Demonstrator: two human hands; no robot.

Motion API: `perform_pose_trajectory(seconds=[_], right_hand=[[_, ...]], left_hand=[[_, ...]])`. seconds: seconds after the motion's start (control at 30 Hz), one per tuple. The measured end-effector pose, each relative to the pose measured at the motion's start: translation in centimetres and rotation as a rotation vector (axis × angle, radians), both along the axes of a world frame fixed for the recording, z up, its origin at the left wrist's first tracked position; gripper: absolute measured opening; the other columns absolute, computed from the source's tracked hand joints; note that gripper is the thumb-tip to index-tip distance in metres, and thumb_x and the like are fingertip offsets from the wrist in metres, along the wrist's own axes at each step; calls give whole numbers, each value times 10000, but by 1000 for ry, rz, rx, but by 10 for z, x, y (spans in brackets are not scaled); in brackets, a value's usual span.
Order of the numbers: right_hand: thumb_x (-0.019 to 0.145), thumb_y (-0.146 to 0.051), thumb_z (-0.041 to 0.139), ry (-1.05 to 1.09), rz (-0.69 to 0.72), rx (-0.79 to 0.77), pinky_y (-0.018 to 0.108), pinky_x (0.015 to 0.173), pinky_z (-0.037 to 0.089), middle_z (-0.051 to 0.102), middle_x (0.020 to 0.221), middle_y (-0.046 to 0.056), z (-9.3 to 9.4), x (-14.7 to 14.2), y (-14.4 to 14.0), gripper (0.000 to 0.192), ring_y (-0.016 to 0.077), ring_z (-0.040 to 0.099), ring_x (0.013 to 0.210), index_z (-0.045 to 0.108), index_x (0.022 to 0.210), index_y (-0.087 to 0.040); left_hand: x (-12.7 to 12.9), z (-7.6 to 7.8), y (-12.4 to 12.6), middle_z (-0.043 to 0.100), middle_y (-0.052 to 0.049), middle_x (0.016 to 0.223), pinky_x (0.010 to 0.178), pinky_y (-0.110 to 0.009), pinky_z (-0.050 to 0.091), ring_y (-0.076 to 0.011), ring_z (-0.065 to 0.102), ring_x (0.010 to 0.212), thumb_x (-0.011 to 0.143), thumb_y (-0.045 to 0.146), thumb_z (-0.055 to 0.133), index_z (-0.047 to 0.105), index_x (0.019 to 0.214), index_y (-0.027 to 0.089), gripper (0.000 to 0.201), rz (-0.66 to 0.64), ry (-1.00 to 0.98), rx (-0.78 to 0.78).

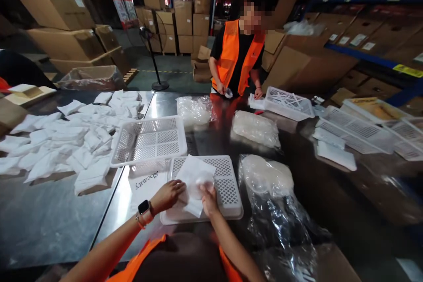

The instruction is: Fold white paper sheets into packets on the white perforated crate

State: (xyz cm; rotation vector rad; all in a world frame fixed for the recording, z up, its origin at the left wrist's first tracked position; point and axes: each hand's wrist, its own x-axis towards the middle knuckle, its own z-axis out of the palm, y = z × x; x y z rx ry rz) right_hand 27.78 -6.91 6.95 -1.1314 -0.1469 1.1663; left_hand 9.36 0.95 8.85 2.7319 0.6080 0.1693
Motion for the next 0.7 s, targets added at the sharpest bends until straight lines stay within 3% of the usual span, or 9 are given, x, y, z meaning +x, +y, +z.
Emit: perform_pose_trajectory(seconds=[0.13, 0.23, 0.37, 0.43, 0.57, 0.63, 0.7], right_hand=[[476, -342, 852, 37, 49, 32, 335, 807, 548, 737, 835, -7, 12, 1, -1, 458, 197, 704, 820, 605, 845, -228], [536, -391, 813, -84, 114, 116, 381, 832, 554, 737, 872, 28, 15, 8, -16, 400, 224, 695, 864, 622, 844, -221], [534, -327, 814, -591, 241, 151, 339, 712, 592, 722, 794, 33, -2, 19, -58, 372, 219, 684, 757, 623, 838, -230], [589, -331, 785, -905, 375, 258, 322, 659, 599, 728, 822, 41, -10, 21, -76, 355, 215, 687, 715, 635, 898, -242], [862, -257, 546, -1531, 662, 671, 375, 935, 545, 729, 1028, 73, -7, 20, -82, 208, 225, 680, 1005, 634, 1048, -232], [911, -131, 436, -1785, 620, 698, 371, 939, 532, 726, 996, 80, 0, 19, -74, 238, 207, 662, 1032, 634, 1027, -193], [909, -69, 445, -1997, 536, 582, 336, 823, 549, 722, 921, 80, 4, 19, -62, 233, 191, 671, 918, 641, 987, -167]], left_hand=[[2, -4, -2, 671, -97, 1102, 830, -328, 480, -211, 601, 1024, 912, 101, 461, 610, 1077, 187, 238, 19, 102, 61], [0, -5, 1, 689, -64, 974, 773, -290, 479, -170, 619, 884, 947, 157, 457, 618, 1011, 200, 179, 20, 56, 86], [-1, -3, -6, 696, -66, 1022, 752, -313, 501, -184, 619, 895, 952, 172, 457, 638, 1004, 192, 189, 37, -51, 147], [1, 0, -14, 696, -81, 1085, 754, -339, 523, -204, 618, 921, 940, 143, 456, 648, 1064, 184, 232, 78, -115, 192], [6, 1, -35, 643, -97, 1256, 833, -352, 559, -202, 617, 1024, 875, 21, 423, 588, 1264, 205, 461, 119, -223, 170], [8, -2, -47, 602, -92, 1326, 900, -352, 553, -204, 595, 1120, 822, -33, 408, 540, 1329, 217, 581, 118, -217, 123], [12, -7, -56, 566, -84, 1378, 957, -367, 535, -210, 566, 1191, 795, -52, 391, 496, 1374, 231, 652, 127, -207, 86]])
